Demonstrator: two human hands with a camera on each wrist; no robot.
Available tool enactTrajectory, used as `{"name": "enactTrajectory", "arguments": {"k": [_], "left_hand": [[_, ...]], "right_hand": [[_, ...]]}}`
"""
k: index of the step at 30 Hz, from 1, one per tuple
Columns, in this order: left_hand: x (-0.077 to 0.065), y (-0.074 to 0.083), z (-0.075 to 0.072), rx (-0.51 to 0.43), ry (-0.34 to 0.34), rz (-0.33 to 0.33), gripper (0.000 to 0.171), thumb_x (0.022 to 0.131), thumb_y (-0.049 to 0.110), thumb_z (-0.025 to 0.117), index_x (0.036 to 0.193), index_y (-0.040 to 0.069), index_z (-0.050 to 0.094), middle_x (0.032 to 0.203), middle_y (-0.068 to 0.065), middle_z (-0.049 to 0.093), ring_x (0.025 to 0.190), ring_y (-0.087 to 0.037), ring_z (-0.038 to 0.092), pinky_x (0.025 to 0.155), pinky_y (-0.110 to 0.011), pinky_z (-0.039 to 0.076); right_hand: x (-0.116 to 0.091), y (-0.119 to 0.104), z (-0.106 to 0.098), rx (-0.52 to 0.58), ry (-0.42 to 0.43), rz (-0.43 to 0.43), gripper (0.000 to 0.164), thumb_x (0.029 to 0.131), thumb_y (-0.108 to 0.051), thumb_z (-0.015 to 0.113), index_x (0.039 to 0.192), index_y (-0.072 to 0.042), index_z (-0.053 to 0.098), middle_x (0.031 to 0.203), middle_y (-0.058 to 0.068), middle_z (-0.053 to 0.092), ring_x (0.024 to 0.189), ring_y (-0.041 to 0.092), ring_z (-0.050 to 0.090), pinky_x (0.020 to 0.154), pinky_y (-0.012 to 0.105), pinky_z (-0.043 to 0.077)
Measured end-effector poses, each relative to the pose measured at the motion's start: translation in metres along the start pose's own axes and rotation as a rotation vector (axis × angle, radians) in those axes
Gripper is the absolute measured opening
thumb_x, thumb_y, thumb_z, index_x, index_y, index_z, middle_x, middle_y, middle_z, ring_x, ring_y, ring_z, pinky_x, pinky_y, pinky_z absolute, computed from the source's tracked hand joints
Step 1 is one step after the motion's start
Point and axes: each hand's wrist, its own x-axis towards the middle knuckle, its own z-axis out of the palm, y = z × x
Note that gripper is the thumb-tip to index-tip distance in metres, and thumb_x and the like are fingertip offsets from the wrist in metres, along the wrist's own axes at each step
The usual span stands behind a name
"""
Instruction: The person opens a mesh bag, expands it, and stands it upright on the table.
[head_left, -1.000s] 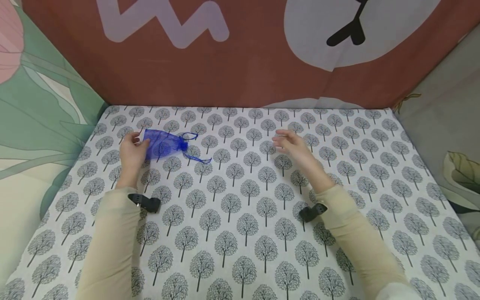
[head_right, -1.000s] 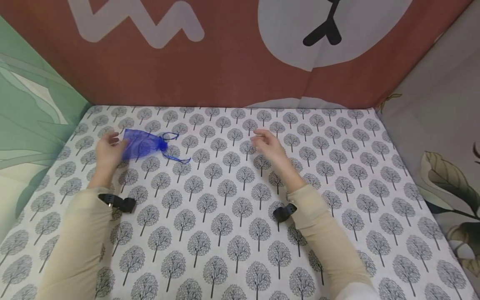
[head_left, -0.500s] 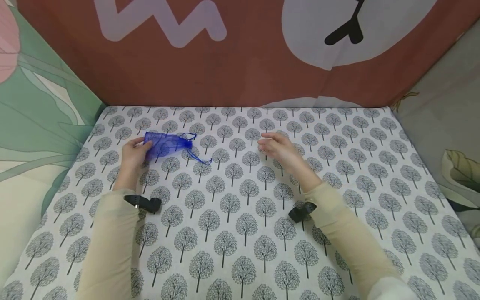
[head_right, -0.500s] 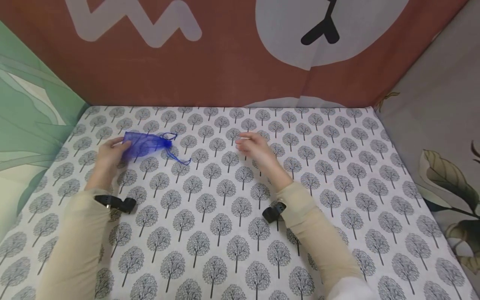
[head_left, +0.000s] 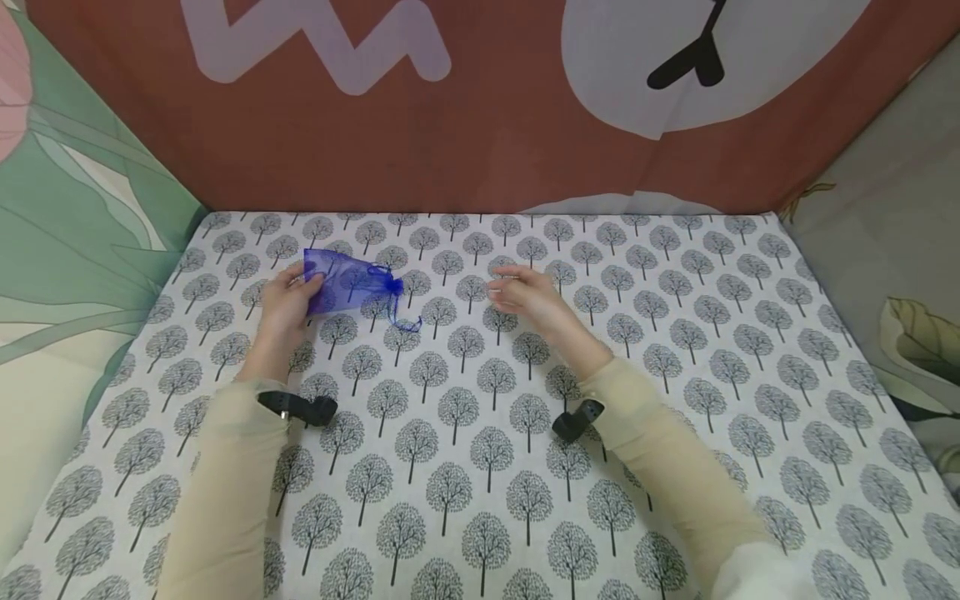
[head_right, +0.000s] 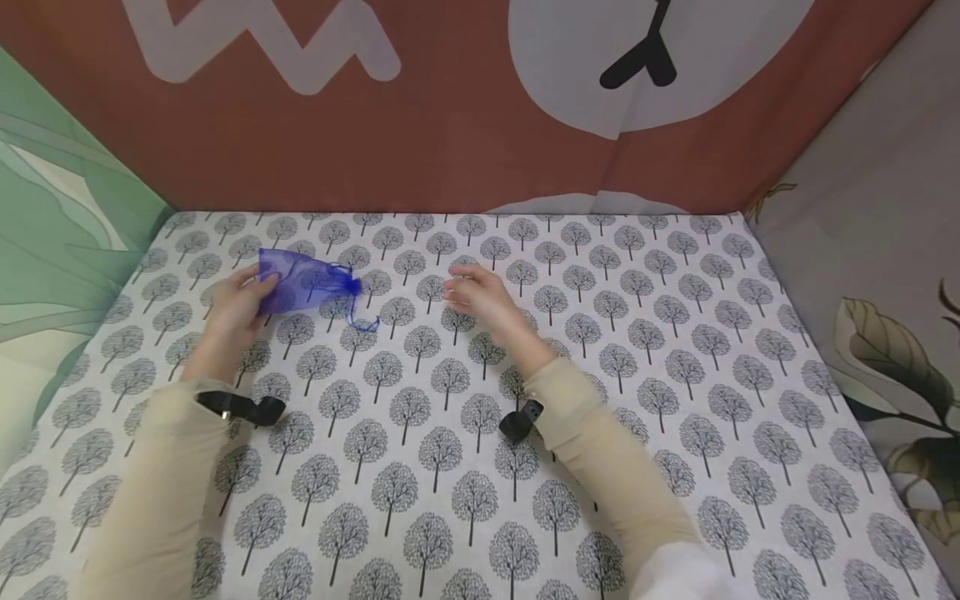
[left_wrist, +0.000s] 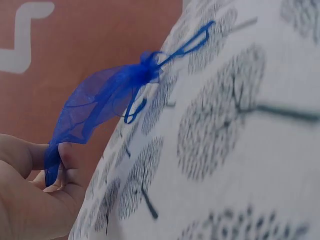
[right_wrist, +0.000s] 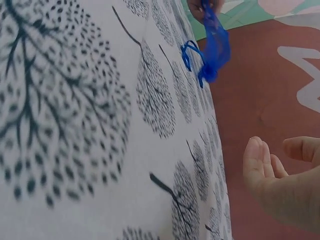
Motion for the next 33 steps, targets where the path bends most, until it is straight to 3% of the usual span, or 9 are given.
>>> {"name": "enactTrajectory", "arguments": {"k": [4, 11, 15, 20, 23, 27, 30, 33], "left_hand": [[-0.003, 0.001, 0.007, -0.059, -0.045, -0.014, 0.04, 0.096, 0.015, 0.054, 0.134, 0.015, 0.042, 0.1, 0.011, 0.055, 0.09, -0.002, 0.058, 0.08, -0.011, 0.053], [-0.01, 0.004, 0.022, -0.066, -0.13, -0.034, 0.055, 0.098, 0.018, 0.051, 0.148, 0.011, 0.027, 0.101, 0.012, 0.057, 0.086, -0.001, 0.06, 0.075, -0.011, 0.052], [-0.014, 0.004, 0.032, -0.073, -0.148, -0.03, 0.054, 0.098, 0.016, 0.051, 0.146, 0.009, 0.029, 0.098, 0.011, 0.059, 0.085, -0.001, 0.06, 0.075, -0.01, 0.052], [-0.015, 0.004, 0.043, -0.129, -0.188, -0.026, 0.03, 0.098, 0.011, 0.051, 0.127, 0.012, 0.046, 0.089, 0.012, 0.063, 0.076, 0.0, 0.06, 0.072, -0.011, 0.052], [-0.016, 0.003, 0.049, -0.166, -0.21, -0.031, 0.02, 0.097, 0.008, 0.05, 0.115, 0.015, 0.049, 0.085, 0.012, 0.064, 0.072, 0.0, 0.06, 0.069, -0.011, 0.053], [-0.017, 0.002, 0.054, -0.159, -0.221, -0.037, 0.036, 0.097, 0.007, 0.049, 0.132, 0.007, 0.042, 0.086, 0.011, 0.063, 0.069, 0.001, 0.059, 0.067, -0.009, 0.052], [-0.018, 0.001, 0.057, -0.146, -0.226, -0.045, 0.046, 0.098, 0.008, 0.049, 0.141, 0.004, 0.034, 0.091, 0.009, 0.062, 0.071, 0.001, 0.058, 0.067, -0.009, 0.052], [-0.02, 0.001, 0.058, -0.139, -0.227, -0.058, 0.044, 0.098, 0.009, 0.05, 0.14, 0.007, 0.037, 0.092, 0.009, 0.061, 0.074, 0.0, 0.059, 0.069, -0.009, 0.052]], "right_hand": [[0.002, 0.003, 0.008, 0.021, -0.019, 0.005, 0.051, 0.094, 0.0, 0.049, 0.142, 0.002, 0.034, 0.137, 0.026, 0.046, 0.116, 0.026, 0.055, 0.109, 0.033, 0.045], [0.005, 0.005, 0.024, 0.0, -0.043, 0.022, 0.049, 0.095, -0.001, 0.051, 0.142, 0.0, 0.036, 0.138, 0.024, 0.049, 0.127, 0.034, 0.05, 0.109, 0.034, 0.045], [0.006, 0.006, 0.032, 0.018, -0.052, 0.029, 0.053, 0.093, 0.0, 0.053, 0.143, -0.001, 0.035, 0.139, 0.022, 0.049, 0.127, 0.035, 0.051, 0.108, 0.035, 0.046], [0.009, 0.01, 0.04, -0.01, -0.049, 0.033, 0.06, 0.09, 0.0, 0.058, 0.145, -0.007, 0.034, 0.143, 0.017, 0.048, 0.126, 0.033, 0.053, 0.107, 0.034, 0.047], [0.011, 0.013, 0.045, 0.037, -0.048, 0.05, 0.063, 0.09, 0.0, 0.059, 0.146, -0.009, 0.032, 0.145, 0.015, 0.046, 0.126, 0.034, 0.052, 0.11, 0.037, 0.044], [0.011, 0.015, 0.05, 0.157, -0.053, 0.099, 0.065, 0.09, -0.002, 0.059, 0.147, -0.013, 0.029, 0.145, 0.014, 0.044, 0.127, 0.036, 0.05, 0.12, 0.049, 0.025], [0.01, 0.016, 0.052, 0.186, -0.046, 0.125, 0.066, 0.09, -0.005, 0.06, 0.147, -0.015, 0.029, 0.143, 0.012, 0.047, 0.128, 0.035, 0.049, 0.121, 0.057, 0.011], [0.011, 0.017, 0.054, 0.175, -0.045, 0.105, 0.062, 0.091, -0.003, 0.058, 0.146, -0.011, 0.031, 0.14, 0.016, 0.049, 0.127, 0.033, 0.051, 0.121, 0.051, 0.019]]}}
